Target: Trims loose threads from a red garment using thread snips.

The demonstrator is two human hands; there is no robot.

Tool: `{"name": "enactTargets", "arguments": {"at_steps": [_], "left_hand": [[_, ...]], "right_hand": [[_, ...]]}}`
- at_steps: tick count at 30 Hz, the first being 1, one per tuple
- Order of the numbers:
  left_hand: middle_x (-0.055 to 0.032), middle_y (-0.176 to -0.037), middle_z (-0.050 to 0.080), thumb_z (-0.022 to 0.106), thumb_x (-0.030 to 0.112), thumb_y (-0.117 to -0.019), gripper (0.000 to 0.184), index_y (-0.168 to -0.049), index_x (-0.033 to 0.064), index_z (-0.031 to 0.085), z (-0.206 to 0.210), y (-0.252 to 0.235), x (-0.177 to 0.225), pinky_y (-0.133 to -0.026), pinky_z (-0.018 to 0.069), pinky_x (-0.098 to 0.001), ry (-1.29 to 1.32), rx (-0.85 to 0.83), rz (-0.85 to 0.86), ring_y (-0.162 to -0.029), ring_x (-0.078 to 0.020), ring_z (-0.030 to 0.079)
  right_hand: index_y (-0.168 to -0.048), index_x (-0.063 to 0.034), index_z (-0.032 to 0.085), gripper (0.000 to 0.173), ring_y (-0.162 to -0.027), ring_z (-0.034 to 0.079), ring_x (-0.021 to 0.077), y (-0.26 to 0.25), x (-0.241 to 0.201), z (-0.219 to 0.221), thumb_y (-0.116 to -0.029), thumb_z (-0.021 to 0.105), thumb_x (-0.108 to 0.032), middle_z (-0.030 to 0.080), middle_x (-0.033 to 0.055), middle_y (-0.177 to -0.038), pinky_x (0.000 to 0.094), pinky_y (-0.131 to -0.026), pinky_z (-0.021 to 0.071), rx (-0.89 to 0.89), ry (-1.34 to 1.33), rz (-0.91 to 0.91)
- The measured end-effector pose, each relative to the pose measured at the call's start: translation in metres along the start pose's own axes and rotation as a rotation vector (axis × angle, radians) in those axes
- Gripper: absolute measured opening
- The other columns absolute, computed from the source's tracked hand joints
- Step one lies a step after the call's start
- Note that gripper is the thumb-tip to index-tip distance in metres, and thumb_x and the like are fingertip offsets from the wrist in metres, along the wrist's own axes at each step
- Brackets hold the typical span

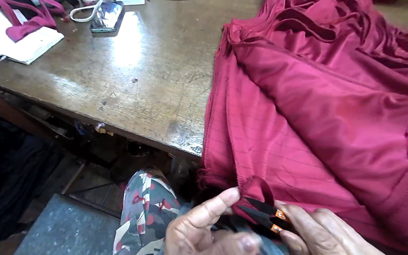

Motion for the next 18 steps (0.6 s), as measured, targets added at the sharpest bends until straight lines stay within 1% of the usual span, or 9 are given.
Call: {"name": "enactTargets", "arguments": {"at_steps": [2, 4, 5, 7, 9, 11, 13, 15, 18], "left_hand": [[-0.0139, -0.100, 0.074, 0.050, -0.002, -0.1031, 0.034, -0.135, -0.0081, 0.060, -0.003, -0.001, -0.002, -0.052, 0.0528, -0.0219, 0.053, 0.064, -0.034, -0.063, -0.0082, 0.064], [-0.0073, -0.080, 0.072, 0.045, -0.001, -0.1048, 0.031, -0.128, -0.0081, 0.064, -0.001, -0.003, -0.001, -0.051, 0.0518, -0.0180, 0.060, 0.120, -0.045, -0.058, -0.0049, 0.063], [-0.0058, -0.077, 0.072, 0.046, -0.002, -0.1040, 0.030, -0.126, -0.0083, 0.065, -0.001, -0.003, 0.000, -0.051, 0.0522, -0.0174, 0.058, 0.140, -0.039, -0.056, -0.0041, 0.063], [-0.0074, -0.080, 0.074, 0.051, -0.004, -0.1019, 0.029, -0.125, -0.0074, 0.067, -0.005, -0.005, 0.000, -0.050, 0.0535, -0.0184, 0.049, 0.144, -0.018, -0.056, -0.0043, 0.063], [-0.0122, -0.089, 0.073, 0.055, -0.005, -0.1004, 0.032, -0.131, -0.0076, 0.065, -0.011, -0.007, -0.002, -0.050, 0.0522, -0.0210, 0.044, 0.103, 0.007, -0.056, -0.0062, 0.061], [-0.0129, -0.091, 0.073, 0.057, -0.007, -0.0981, 0.037, -0.135, -0.0092, 0.058, -0.009, -0.009, 0.001, -0.049, 0.0524, -0.0217, 0.036, 0.063, 0.053, -0.056, -0.0066, 0.061], [-0.0117, -0.091, 0.075, 0.059, -0.009, -0.0962, 0.041, -0.137, -0.0068, 0.051, -0.003, -0.009, 0.007, -0.049, 0.0546, -0.0206, 0.011, 0.058, 0.092, -0.058, -0.0064, 0.065], [-0.0135, -0.090, 0.076, 0.057, -0.013, -0.0949, 0.058, -0.150, -0.0020, 0.045, -0.002, -0.011, 0.010, -0.046, 0.0512, -0.0189, -0.055, 0.114, 0.095, -0.056, -0.0058, 0.064], [-0.0131, -0.091, 0.076, 0.057, -0.016, -0.0931, 0.065, -0.154, -0.0016, 0.037, 0.002, -0.011, 0.014, -0.045, 0.0517, -0.0184, -0.110, 0.126, 0.139, -0.056, -0.0066, 0.065]], "right_hand": [[-0.110, 0.0031, 0.070, 0.035, -0.067, 0.056, 0.0248, -0.003, 0.000, 0.001, -0.1061, 0.051, -0.026, 0.059, 0.0134, -0.075, 0.0339, -0.059, 0.0437, -0.007, 0.011, -0.004], [-0.110, 0.0031, 0.070, 0.034, -0.066, 0.056, 0.0249, -0.004, 0.000, 0.002, -0.1056, 0.053, -0.026, 0.060, 0.0135, -0.074, 0.0339, -0.058, 0.0439, -0.012, 0.018, -0.009], [-0.110, 0.0031, 0.070, 0.035, -0.066, 0.056, 0.0251, -0.004, -0.001, 0.002, -0.1057, 0.053, -0.026, 0.060, 0.0137, -0.074, 0.0340, -0.059, 0.0438, -0.011, 0.022, -0.015], [-0.110, 0.0034, 0.070, 0.035, -0.066, 0.055, 0.0256, -0.004, -0.002, 0.001, -0.1060, 0.052, -0.026, 0.059, 0.0138, -0.074, 0.0347, -0.059, 0.0433, -0.005, 0.021, -0.030], [-0.110, 0.0029, 0.070, 0.034, -0.066, 0.055, 0.0252, -0.004, -0.002, 0.000, -0.1059, 0.052, -0.026, 0.058, 0.0131, -0.074, 0.0348, -0.058, 0.0427, 0.001, 0.026, -0.039], [-0.107, 0.0025, 0.070, 0.033, -0.065, 0.054, 0.0247, -0.005, -0.003, -0.001, -0.1056, 0.051, -0.025, 0.058, 0.0124, -0.073, 0.0346, -0.057, 0.0420, 0.005, 0.047, -0.048], [-0.103, 0.0023, 0.070, 0.032, -0.064, 0.055, 0.0248, -0.006, -0.003, -0.003, -0.1050, 0.053, -0.024, 0.058, 0.0126, -0.071, 0.0347, -0.056, 0.0417, 0.009, 0.069, -0.060], [-0.101, 0.0020, 0.071, 0.032, -0.063, 0.055, 0.0251, -0.007, -0.002, -0.003, -0.1053, 0.052, -0.024, 0.058, 0.0129, -0.070, 0.0348, -0.055, 0.0419, -0.005, 0.058, -0.065], [-0.099, 0.0038, 0.070, 0.033, -0.070, 0.062, 0.0232, -0.009, 0.009, 0.000, -0.1071, 0.048, -0.020, 0.066, 0.0162, -0.077, 0.0324, -0.062, 0.0487, -0.079, -0.134, 0.017]]}}
Point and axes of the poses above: each hand's wrist, its own y-axis away from the middle knuckle, its own z-axis out of the palm, x = y × z, the point moved 9 cm from there along -y, towards the middle knuckle
